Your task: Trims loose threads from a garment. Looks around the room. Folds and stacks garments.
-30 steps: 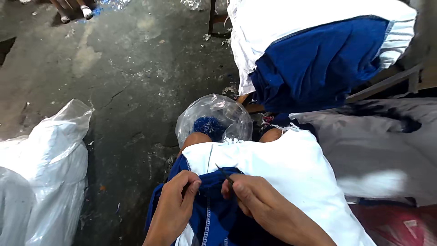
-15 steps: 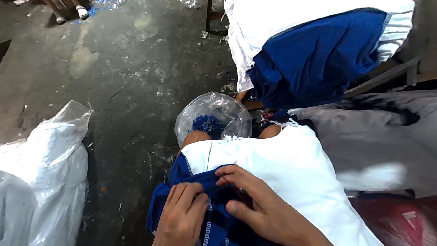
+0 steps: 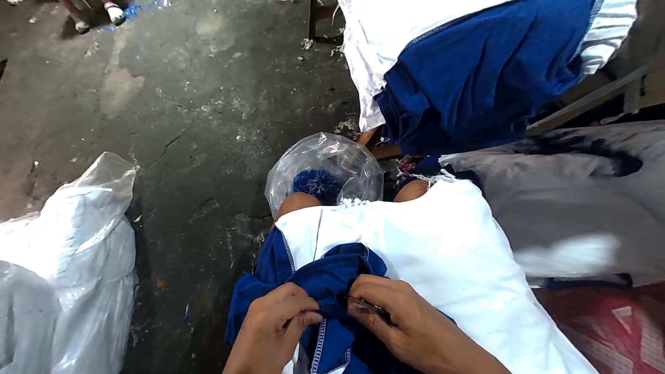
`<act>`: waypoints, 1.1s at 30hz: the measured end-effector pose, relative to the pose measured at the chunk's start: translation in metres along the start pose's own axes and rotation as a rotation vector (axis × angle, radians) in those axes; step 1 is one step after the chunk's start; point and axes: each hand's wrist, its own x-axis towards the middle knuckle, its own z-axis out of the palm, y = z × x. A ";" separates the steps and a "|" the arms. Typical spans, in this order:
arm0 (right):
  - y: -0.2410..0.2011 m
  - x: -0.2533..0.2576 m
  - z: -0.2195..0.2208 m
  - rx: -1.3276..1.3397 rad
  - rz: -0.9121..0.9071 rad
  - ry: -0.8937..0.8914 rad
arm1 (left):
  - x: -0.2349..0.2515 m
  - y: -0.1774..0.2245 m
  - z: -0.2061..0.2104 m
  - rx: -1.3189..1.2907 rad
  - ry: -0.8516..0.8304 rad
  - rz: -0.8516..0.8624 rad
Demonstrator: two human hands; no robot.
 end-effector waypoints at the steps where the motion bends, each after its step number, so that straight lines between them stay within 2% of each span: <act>1: 0.000 -0.003 0.000 -0.005 0.018 -0.008 | 0.001 -0.002 -0.002 -0.041 -0.013 -0.012; 9: -0.001 -0.012 -0.009 0.008 0.067 -0.024 | 0.001 0.000 -0.006 -0.091 0.000 -0.191; 13: -0.016 -0.002 -0.015 0.121 0.014 0.019 | 0.000 0.005 -0.002 0.029 -0.050 -0.176; 16: -0.022 0.001 -0.010 0.247 0.008 -0.063 | 0.000 0.010 0.004 0.110 -0.032 -0.167; 20: -0.024 -0.002 -0.009 0.194 0.241 -0.194 | 0.001 0.007 0.004 0.172 0.013 -0.127; 24: -0.016 -0.009 -0.004 0.189 0.263 -0.167 | 0.000 0.005 -0.006 0.110 -0.055 -0.207; 27: -0.017 -0.007 -0.007 0.154 0.267 -0.184 | 0.002 0.007 -0.008 0.125 -0.131 -0.189; 33: -0.019 -0.006 -0.012 0.086 0.269 -0.195 | 0.000 0.010 -0.003 0.227 -0.090 -0.123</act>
